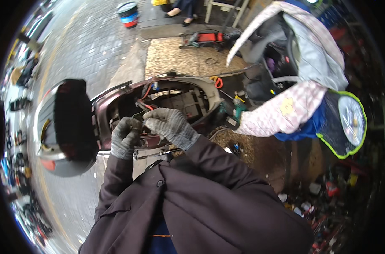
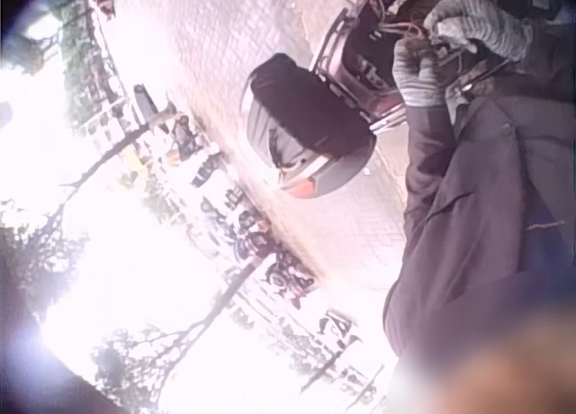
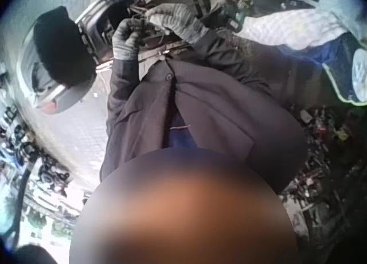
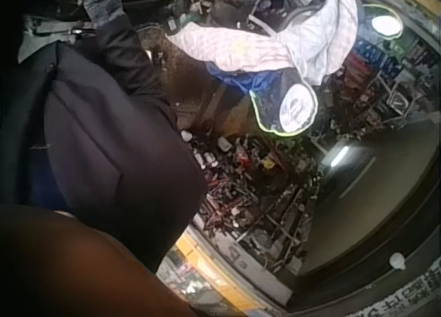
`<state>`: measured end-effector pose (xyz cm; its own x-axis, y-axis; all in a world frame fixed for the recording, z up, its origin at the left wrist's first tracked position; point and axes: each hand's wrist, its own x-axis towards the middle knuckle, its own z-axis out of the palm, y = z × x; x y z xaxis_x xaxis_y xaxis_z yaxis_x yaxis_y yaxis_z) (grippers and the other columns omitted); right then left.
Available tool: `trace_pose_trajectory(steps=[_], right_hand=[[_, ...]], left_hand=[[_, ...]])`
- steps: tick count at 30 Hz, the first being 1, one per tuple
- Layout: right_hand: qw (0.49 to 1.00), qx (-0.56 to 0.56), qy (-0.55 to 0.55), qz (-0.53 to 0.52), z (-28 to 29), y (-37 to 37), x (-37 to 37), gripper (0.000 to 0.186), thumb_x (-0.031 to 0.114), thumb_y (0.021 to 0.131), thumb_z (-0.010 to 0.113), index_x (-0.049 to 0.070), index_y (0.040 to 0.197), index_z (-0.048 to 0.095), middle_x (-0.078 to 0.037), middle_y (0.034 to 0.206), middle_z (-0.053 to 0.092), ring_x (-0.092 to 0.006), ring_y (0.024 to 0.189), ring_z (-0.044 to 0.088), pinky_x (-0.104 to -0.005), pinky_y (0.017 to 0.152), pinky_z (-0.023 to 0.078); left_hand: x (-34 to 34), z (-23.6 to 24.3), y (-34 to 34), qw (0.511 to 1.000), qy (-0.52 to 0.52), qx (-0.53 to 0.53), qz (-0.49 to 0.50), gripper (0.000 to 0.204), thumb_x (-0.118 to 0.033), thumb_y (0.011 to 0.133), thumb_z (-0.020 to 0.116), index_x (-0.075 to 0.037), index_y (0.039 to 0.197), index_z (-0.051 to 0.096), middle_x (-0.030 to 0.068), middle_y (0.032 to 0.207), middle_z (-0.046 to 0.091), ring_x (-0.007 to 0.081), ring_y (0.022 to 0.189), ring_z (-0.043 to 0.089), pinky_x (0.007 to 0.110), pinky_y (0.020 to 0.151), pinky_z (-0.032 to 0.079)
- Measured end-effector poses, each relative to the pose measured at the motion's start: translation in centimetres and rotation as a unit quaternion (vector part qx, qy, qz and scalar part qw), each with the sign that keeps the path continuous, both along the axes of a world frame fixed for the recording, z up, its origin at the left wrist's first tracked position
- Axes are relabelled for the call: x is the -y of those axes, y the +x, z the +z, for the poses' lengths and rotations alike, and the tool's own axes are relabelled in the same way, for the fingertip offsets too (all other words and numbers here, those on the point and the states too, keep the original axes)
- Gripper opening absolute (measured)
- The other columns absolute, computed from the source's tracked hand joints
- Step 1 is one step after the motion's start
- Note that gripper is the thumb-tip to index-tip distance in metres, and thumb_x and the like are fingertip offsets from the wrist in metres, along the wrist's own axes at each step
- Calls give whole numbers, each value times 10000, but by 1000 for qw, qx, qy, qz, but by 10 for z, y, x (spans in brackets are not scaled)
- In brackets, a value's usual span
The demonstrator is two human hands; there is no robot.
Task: The person strips insulation from several colored wires and twists them together by hand. They then move to a scooter with its seat compartment open and continue twisting and connecting wires inside the compartment.
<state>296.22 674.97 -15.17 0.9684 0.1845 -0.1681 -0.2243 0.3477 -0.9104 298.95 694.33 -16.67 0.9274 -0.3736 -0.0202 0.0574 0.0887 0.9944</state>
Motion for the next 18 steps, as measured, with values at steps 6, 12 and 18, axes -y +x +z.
trace_pose_trajectory(steps=[6,12,18], right_hand=[[998,-35,32,-41,-7,-15,6,240,120,902,620,-4,1108,626,-48,895,675,-70,784,615,-209,663,512],[992,-23,56,-109,-23,-34,19,246,107,886,625,8,1111,623,-37,933,668,-74,808,608,-217,694,508],[981,-35,109,-157,-35,-50,51,249,143,882,632,22,1099,631,-15,899,658,-45,728,575,-181,612,465]], left_hand=[[5,-21,3,992,-34,-119,-11,94,9,865,505,-64,880,563,20,732,564,79,496,504,199,410,412],[28,-23,8,986,18,-157,-59,113,4,829,515,-19,874,616,21,671,574,69,483,485,208,438,394],[75,-12,6,968,82,-175,-161,130,-86,833,653,6,925,645,11,716,619,69,612,545,222,556,449]])
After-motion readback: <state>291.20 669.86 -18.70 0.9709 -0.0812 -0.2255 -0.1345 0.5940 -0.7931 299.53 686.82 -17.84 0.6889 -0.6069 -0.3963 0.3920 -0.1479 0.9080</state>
